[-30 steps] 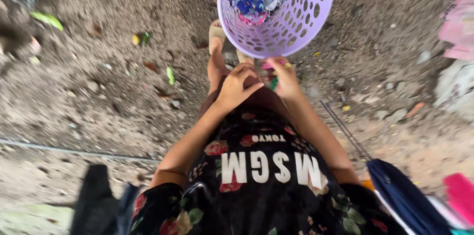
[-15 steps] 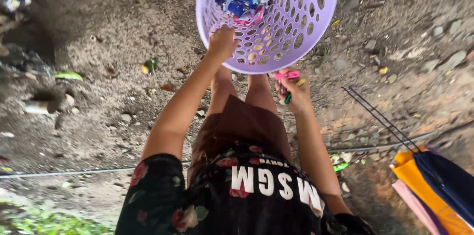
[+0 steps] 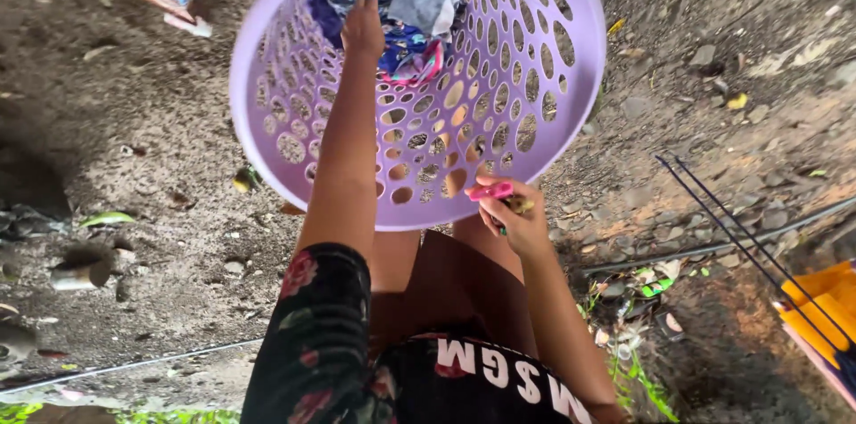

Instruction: The recorder takes various pieces of clothing from a laundry basket and hangs them on a clothesline using hangers and clothespins.

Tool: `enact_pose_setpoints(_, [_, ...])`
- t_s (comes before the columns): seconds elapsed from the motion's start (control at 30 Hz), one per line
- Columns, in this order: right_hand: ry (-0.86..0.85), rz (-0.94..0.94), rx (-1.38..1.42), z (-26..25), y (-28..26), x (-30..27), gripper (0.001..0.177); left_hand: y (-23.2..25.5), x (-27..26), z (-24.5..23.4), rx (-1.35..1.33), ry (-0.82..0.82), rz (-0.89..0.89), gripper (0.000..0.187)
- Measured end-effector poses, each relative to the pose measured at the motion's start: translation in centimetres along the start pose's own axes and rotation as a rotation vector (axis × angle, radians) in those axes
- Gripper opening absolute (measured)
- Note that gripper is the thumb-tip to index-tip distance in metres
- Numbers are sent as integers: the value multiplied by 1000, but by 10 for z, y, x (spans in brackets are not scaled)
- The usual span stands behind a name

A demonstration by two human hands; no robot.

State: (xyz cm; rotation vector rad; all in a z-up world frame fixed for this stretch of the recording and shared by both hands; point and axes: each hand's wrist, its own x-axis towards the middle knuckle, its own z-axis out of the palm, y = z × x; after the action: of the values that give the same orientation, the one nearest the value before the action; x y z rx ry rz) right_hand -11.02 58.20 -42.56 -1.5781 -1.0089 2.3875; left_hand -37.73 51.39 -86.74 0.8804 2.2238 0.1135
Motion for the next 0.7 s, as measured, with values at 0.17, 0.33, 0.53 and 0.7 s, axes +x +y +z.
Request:
enact_pose_setpoints(0.17, [9, 5, -35, -26, 23, 16, 25, 9, 20, -14, -52, 0, -11, 93])
enact_pose_setpoints(0.33, [23, 45, -59, -23, 29, 19, 22, -30, 23, 54, 163, -289, -100, 32])
enact_pose_setpoints(0.53, [-37, 124, -34, -1, 9, 8, 18, 8, -66, 25, 156, -847, -55, 75])
enact_pose_setpoints(0.7, [-103, 48, -44, -5, 4, 10, 19, 63, -144, -19, 12, -1073, -28, 78])
